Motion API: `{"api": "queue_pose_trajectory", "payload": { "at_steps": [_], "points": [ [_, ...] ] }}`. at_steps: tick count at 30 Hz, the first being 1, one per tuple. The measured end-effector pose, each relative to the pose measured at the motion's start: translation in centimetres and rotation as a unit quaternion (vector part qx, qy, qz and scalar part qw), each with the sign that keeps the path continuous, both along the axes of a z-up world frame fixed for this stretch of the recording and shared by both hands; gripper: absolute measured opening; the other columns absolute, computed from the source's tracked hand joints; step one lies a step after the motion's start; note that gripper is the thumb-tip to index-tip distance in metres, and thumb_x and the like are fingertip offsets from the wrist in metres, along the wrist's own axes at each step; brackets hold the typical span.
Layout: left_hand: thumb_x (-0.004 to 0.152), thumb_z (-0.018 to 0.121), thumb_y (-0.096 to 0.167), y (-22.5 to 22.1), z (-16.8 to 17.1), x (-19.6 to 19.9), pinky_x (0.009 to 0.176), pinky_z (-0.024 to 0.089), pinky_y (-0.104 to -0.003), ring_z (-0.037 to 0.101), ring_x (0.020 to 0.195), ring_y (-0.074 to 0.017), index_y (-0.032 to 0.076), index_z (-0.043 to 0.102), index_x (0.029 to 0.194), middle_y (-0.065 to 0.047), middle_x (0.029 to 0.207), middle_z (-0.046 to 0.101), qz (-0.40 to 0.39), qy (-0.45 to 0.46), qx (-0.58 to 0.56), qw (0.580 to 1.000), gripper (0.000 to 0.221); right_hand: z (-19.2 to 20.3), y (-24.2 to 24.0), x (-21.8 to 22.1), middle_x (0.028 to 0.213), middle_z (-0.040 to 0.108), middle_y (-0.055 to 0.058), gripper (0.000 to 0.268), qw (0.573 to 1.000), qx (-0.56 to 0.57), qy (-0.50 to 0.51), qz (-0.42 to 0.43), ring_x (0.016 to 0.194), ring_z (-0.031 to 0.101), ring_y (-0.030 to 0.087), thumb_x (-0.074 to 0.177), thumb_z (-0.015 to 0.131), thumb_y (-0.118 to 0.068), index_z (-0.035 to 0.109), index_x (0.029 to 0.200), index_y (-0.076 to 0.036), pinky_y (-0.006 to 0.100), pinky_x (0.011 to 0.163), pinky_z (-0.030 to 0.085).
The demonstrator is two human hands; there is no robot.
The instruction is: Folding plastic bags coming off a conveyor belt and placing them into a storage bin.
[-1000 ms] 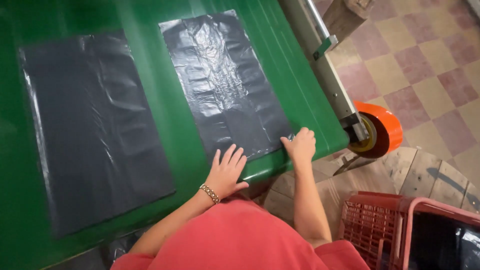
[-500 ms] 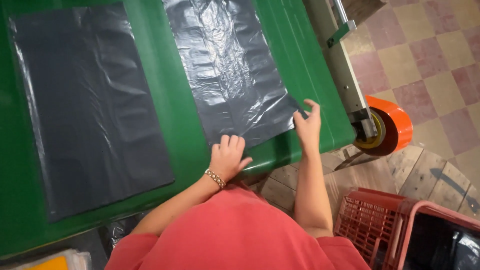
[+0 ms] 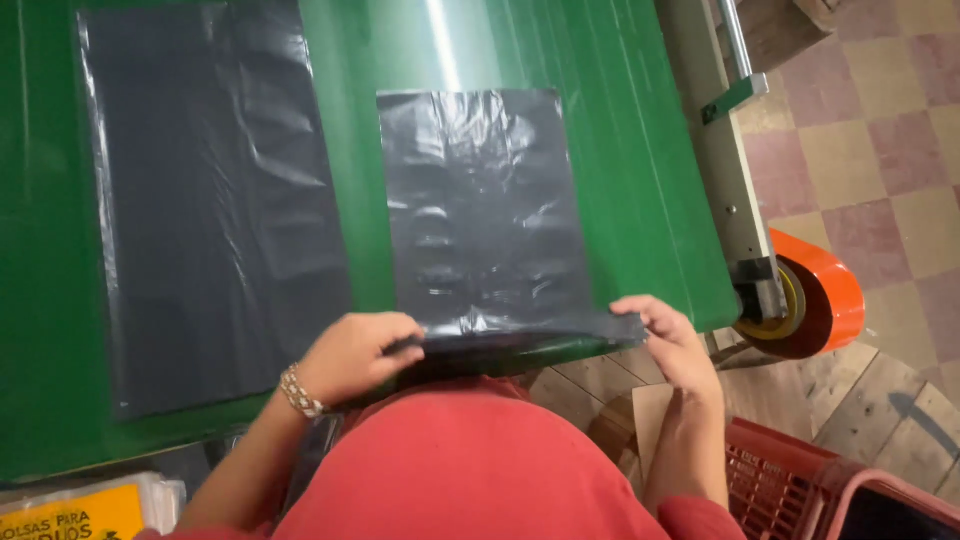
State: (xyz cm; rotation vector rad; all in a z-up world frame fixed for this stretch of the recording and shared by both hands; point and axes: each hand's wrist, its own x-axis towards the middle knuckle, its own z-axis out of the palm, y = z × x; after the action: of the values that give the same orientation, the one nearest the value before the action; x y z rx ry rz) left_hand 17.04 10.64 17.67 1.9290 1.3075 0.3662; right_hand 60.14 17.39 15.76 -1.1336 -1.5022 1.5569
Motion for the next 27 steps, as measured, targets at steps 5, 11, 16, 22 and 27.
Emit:
{"api": "queue_pose_trajectory", "payload": {
  "at_steps": [5, 11, 16, 22, 27],
  "points": [
    [0.085, 0.072, 0.024, 8.3, -3.5, -2.6, 0.091, 0.053, -0.045, 0.069, 0.106, -0.0352, 0.008, 0.072, 0.101, -0.016, 0.101, 0.076, 0.097, -0.108, 0.049, 0.988, 0.022, -2.0, 8.5, -3.6, 0.080, 0.067, 0.009, 0.030, 0.940, 0.162, -0.284, -0.100, 0.075, 0.064, 0.022, 0.074, 0.086, -0.010, 0.077, 0.102, -0.014, 0.035, 0.072, 0.052],
    [0.101, 0.057, 0.045, 22.2, -11.7, -4.2, 0.100, 0.049, -0.050, 0.062, 0.116, -0.0376, 0.001, 0.059, 0.132, -0.022, 0.123, 0.067, 0.276, -0.039, 0.095, 0.956, 0.054, -8.4, 24.0, -8.3, 0.088, 0.057, 0.012, 0.022, 0.903, 0.325, -0.262, -0.104, 0.085, 0.061, 0.033, 0.082, 0.083, -0.015, 0.065, 0.089, -0.005, 0.040, 0.077, 0.047],
    [0.092, 0.067, 0.050, 26.2, -15.4, -4.7, 0.092, 0.055, -0.049, 0.067, 0.107, -0.0385, 0.011, 0.060, 0.123, -0.020, 0.111, 0.071, 0.338, 0.028, 0.065, 0.938, 0.051, -15.4, 31.5, -10.1, 0.096, 0.067, 0.016, 0.036, 0.889, 0.231, -0.381, -0.108, 0.096, 0.066, 0.039, 0.080, 0.079, -0.033, 0.069, 0.103, -0.007, 0.047, 0.083, 0.052],
    [0.097, 0.062, 0.034, 26.3, -17.0, -4.1, 0.086, 0.056, -0.052, 0.068, 0.102, -0.0409, 0.005, 0.055, 0.123, -0.024, 0.111, 0.070, 0.370, 0.055, 0.093, 0.923, 0.040, -14.9, 32.3, -10.8, 0.095, 0.068, 0.015, 0.030, 0.873, 0.204, -0.433, -0.095, 0.097, 0.066, 0.039, 0.081, 0.077, -0.031, 0.067, 0.098, -0.008, 0.050, 0.082, 0.054],
    [0.094, 0.065, 0.039, 26.0, -15.7, -3.2, 0.081, 0.057, -0.052, 0.070, 0.096, -0.0397, 0.010, 0.053, 0.119, -0.020, 0.107, 0.071, 0.380, 0.087, 0.119, 0.913, 0.040, -11.7, 32.0, -13.0, 0.105, 0.061, 0.011, 0.043, 0.837, 0.203, -0.503, -0.071, 0.105, 0.062, 0.036, 0.075, 0.081, -0.028, 0.062, 0.109, -0.010, 0.049, 0.090, 0.053]
  ]
}}
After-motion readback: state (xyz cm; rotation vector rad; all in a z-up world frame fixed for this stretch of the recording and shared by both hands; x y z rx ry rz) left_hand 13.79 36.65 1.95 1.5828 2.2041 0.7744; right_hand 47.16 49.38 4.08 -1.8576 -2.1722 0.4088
